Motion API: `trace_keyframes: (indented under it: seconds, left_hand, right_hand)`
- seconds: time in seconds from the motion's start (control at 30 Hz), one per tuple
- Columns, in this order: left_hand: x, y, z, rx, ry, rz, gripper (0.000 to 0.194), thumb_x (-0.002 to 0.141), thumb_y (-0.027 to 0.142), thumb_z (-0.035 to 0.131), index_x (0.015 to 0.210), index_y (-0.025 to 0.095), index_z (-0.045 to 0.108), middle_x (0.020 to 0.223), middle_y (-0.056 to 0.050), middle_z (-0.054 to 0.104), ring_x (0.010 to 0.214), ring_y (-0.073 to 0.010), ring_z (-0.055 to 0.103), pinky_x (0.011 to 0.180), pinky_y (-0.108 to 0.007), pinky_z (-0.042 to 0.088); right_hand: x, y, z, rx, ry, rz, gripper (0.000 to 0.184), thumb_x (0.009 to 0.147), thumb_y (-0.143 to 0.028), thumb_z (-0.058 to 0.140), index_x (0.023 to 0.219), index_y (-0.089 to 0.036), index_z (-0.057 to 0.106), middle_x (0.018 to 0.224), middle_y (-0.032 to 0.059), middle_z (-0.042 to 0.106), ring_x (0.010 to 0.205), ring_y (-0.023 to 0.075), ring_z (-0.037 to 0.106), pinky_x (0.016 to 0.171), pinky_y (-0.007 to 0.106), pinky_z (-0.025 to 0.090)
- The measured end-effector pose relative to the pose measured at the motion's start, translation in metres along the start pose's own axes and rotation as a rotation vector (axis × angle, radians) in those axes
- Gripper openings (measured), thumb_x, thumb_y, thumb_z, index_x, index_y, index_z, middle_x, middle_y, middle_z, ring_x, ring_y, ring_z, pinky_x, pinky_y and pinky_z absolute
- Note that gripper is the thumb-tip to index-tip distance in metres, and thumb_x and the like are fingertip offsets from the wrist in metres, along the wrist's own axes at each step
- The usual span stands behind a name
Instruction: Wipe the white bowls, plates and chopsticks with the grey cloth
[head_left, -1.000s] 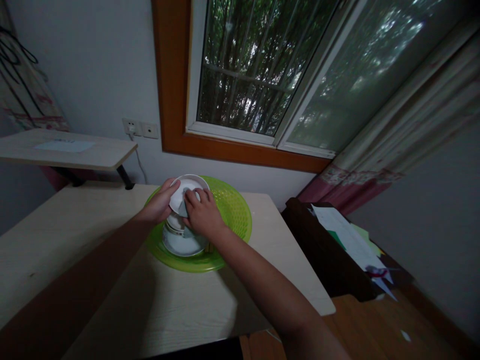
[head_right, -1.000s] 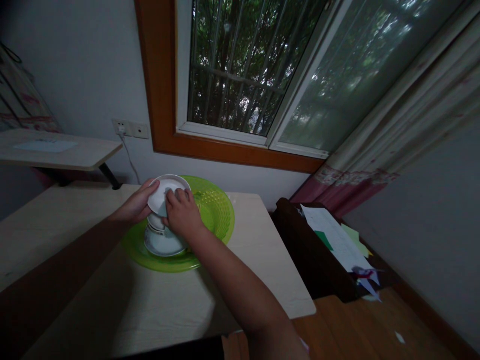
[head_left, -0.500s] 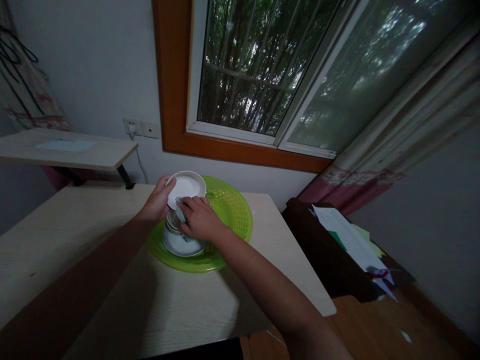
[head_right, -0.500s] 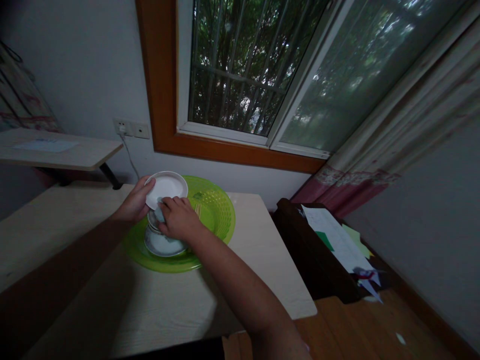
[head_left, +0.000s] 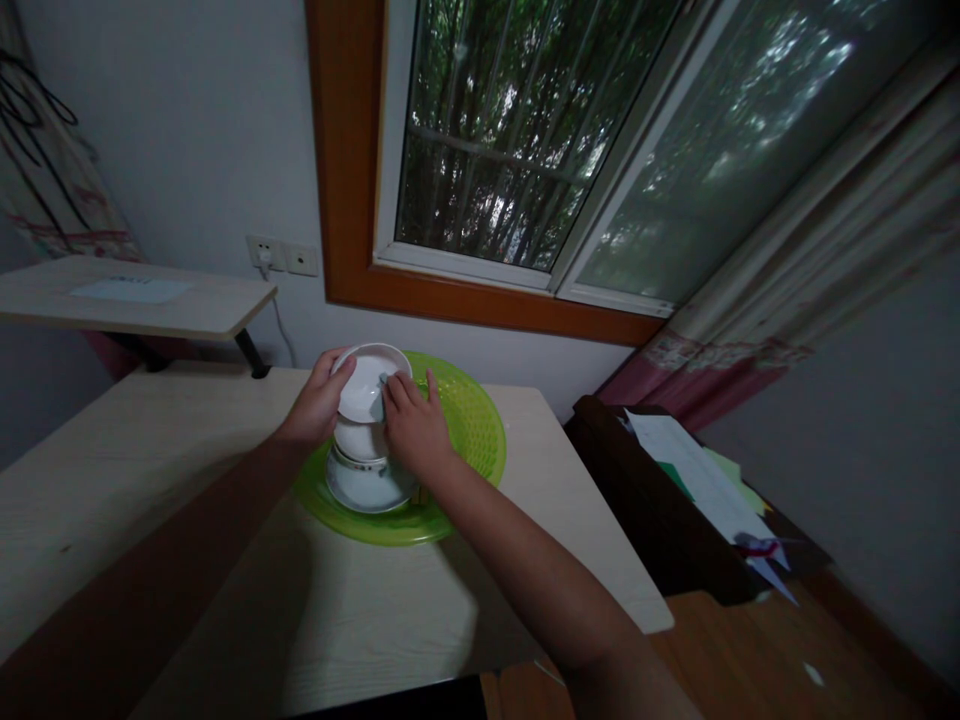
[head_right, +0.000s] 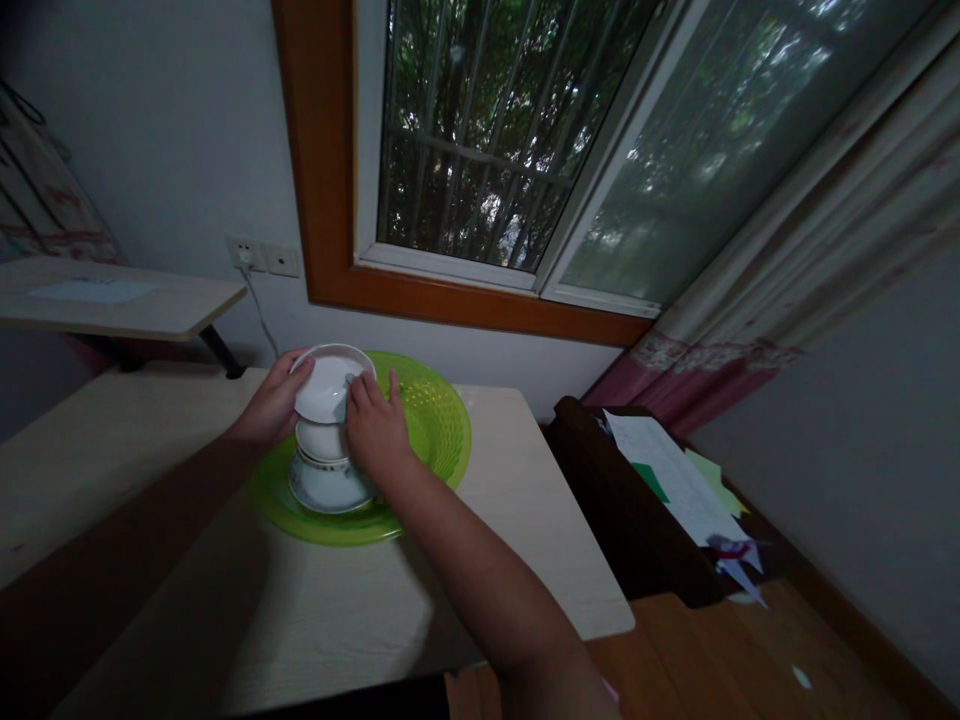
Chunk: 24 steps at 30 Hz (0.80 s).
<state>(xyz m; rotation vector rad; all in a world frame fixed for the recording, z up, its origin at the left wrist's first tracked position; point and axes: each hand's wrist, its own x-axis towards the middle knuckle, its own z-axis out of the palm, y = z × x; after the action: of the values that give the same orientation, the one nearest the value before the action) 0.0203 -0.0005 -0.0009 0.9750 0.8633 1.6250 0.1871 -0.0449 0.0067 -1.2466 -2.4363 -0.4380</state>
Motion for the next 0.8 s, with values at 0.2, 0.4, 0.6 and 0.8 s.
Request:
trace_keyframes:
  seconds: [0.2, 0.4, 0.6, 0.8]
  left_hand:
    - [0.002, -0.004, -0.003, 0.024, 0.006, 0.040, 0.039, 0.081, 0.040, 0.073, 0.113, 0.021, 0.061, 0.104, -0.005, 0.069, 0.092, -0.0190, 0.067, 0.081, -0.030, 0.054]
    - [0.004, -0.004, -0.004, -0.016, 0.040, 0.073, 0.040, 0.081, 0.042, 0.072, 0.113, 0.021, 0.061, 0.106, -0.006, 0.070, 0.096, -0.0208, 0.067, 0.083, -0.033, 0.055]
    - [0.005, -0.004, -0.005, -0.021, 0.050, 0.089, 0.039, 0.081, 0.042, 0.073, 0.112, 0.021, 0.062, 0.108, -0.006, 0.070, 0.097, -0.0208, 0.067, 0.082, -0.031, 0.055]
    - [0.005, -0.005, -0.005, -0.011, 0.058, 0.111, 0.039, 0.081, 0.043, 0.072, 0.112, 0.021, 0.062, 0.110, -0.006, 0.070, 0.100, -0.0209, 0.067, 0.084, -0.031, 0.055]
  right_hand:
    - [-0.001, 0.000, 0.008, -0.012, -0.054, -0.017, 0.047, 0.097, -0.016, 0.043, 0.143, -0.009, 0.048, 0.154, 0.0190, 0.043, 0.145, 0.0303, 0.034, 0.120, 0.058, 0.026]
    - [-0.001, -0.001, 0.007, 0.143, -0.099, -0.070, 0.051, 0.094, -0.021, 0.049, 0.144, -0.011, 0.046, 0.150, 0.0168, 0.048, 0.138, 0.0272, 0.043, 0.107, 0.043, 0.046]
    - [-0.001, 0.006, 0.009, 0.279, -0.114, -0.169, 0.060, 0.089, -0.026, 0.058, 0.147, -0.013, 0.044, 0.151, 0.0164, 0.047, 0.136, 0.0269, 0.046, 0.112, 0.041, 0.042]
    - [-0.002, 0.008, 0.012, 0.316, -0.093, -0.207, 0.061, 0.094, -0.035, 0.056, 0.150, -0.016, 0.040, 0.155, 0.0137, 0.041, 0.139, 0.0269, 0.041, 0.112, 0.043, 0.041]
